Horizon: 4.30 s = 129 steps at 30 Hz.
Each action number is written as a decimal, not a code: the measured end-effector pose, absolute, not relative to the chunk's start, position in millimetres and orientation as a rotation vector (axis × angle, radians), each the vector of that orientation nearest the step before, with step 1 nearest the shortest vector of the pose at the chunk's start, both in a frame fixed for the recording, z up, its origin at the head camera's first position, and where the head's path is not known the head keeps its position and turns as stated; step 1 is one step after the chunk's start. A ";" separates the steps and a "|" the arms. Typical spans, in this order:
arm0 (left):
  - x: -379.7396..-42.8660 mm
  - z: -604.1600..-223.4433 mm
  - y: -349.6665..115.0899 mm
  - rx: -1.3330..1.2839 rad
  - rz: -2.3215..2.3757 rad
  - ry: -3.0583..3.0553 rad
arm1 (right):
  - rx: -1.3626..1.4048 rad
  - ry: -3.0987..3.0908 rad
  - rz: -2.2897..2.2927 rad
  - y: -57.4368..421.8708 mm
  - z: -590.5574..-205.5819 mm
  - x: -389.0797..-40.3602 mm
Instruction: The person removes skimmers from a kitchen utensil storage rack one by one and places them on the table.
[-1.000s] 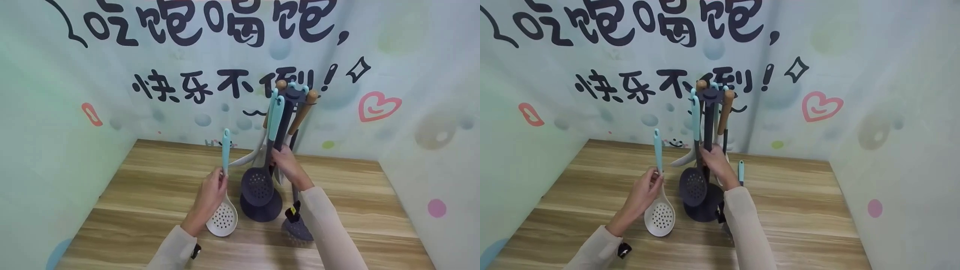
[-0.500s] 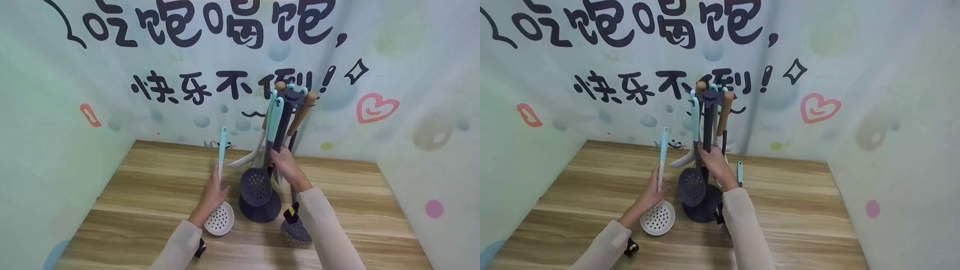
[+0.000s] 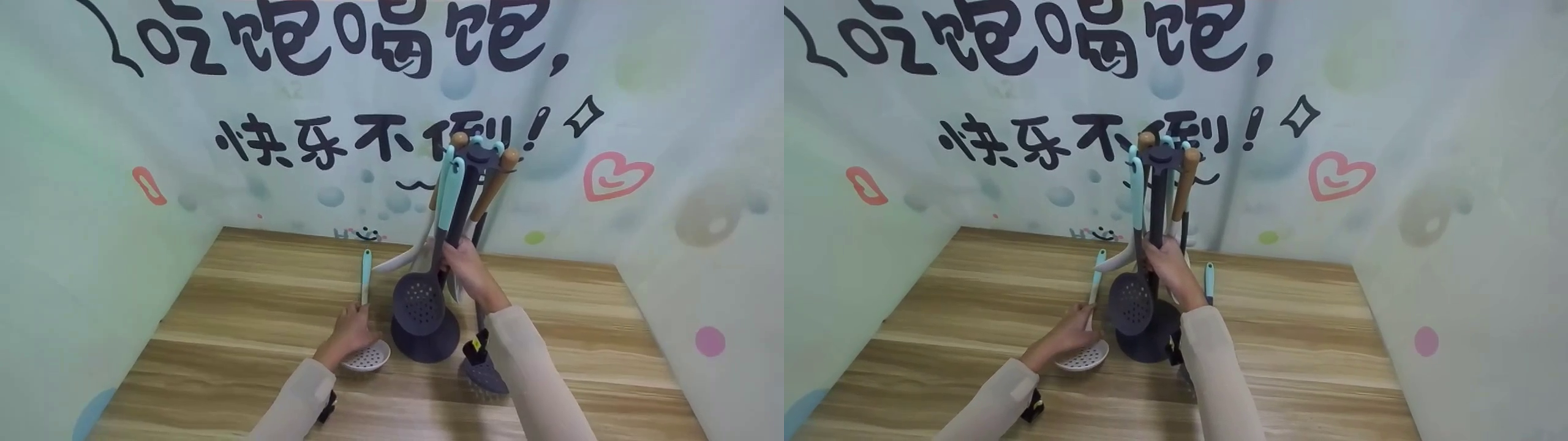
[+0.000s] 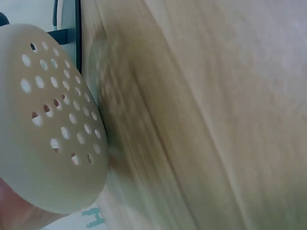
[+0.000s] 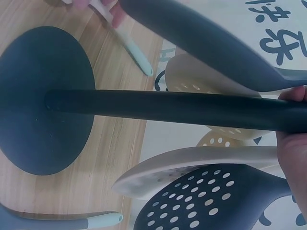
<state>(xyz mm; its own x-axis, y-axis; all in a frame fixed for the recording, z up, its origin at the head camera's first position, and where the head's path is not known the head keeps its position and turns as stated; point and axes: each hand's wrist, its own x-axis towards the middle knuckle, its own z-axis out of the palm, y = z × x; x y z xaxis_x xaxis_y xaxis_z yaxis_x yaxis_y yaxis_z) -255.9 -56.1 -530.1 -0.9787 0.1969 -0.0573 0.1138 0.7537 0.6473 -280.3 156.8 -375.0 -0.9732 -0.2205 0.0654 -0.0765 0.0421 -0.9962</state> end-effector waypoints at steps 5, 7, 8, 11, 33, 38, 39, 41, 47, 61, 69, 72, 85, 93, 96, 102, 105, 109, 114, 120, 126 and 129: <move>-258.4 -532.4 -51.7 0.239 1.065 2.805 | -0.303 2.203 -2.059 155.3 -366.4 -274.6; -259.5 -533.1 -49.8 0.239 1.089 2.796 | -0.286 2.200 -2.067 156.0 -369.4 -277.7; -259.9 -533.2 -48.9 0.242 1.094 2.796 | -0.278 2.195 -2.075 156.4 -371.2 -279.4; -261.0 -532.7 -46.3 0.247 1.074 2.805 | -0.263 2.186 -2.097 157.5 -378.7 -285.9; -252.7 -507.5 -43.8 0.013 1.177 2.793 | -0.226 2.183 -2.136 156.4 -385.5 -289.4; -247.8 -487.1 -38.9 -0.065 1.534 2.882 | -0.231 2.165 -2.153 156.3 -385.9 -289.3; -246.7 -482.3 -37.5 -0.061 1.640 2.881 | -0.236 2.166 -2.149 156.3 -385.7 -289.0; -243.8 -470.7 -34.0 -0.037 1.840 2.873 | -0.245 2.158 -2.156 156.4 -385.3 -288.7; -232.3 -433.4 -18.4 0.298 2.237 2.764 | -0.272 2.147 -2.178 156.8 -386.0 -289.1; -224.1 -391.4 18.0 0.889 2.091 2.666 | -0.275 2.166 -2.180 156.8 -387.7 -289.4; -224.2 -383.2 22.9 0.820 1.989 2.804 | -0.353 2.168 -2.186 158.3 -389.4 -289.5; -223.8 -381.4 23.1 0.791 1.976 2.828 | -0.369 2.151 -2.184 157.9 -389.1 -289.4; -216.7 -377.3 17.4 0.676 2.014 2.855 | -0.281 2.122 -2.193 156.8 -386.8 -288.6; -216.6 -375.3 13.4 0.667 2.098 2.774 | -0.276 2.103 -2.178 156.9 -383.4 -286.8; -216.8 -375.0 13.4 0.678 2.107 2.781 | -0.285 2.107 -2.169 155.3 -379.0 -282.6; -217.7 -372.5 12.8 0.703 2.119 2.814 | -0.300 2.117 -2.174 151.5 -369.1 -272.8; -217.7 -371.6 11.8 0.697 2.119 2.818 | -0.318 2.112 -2.172 151.9 -368.3 -272.3; -217.0 -370.8 10.5 0.685 2.122 2.814 | -0.333 2.089 -2.185 152.3 -369.5 -273.4; -216.0 -371.9 8.9 0.672 2.093 2.846 | -0.359 2.021 -2.226 152.1 -371.3 -275.2; -214.1 -371.5 3.0 0.693 2.111 2.836 | -0.414 2.031 -2.208 152.0 -371.5 -275.4; -213.6 -372.6 -8.0 0.675 2.094 2.852 | -0.394 2.037 -2.183 151.9 -370.2 -274.3; -215.3 -375.4 -16.1 0.641 2.113 2.860 | -0.398 2.034 -2.191 151.1 -370.5 -274.2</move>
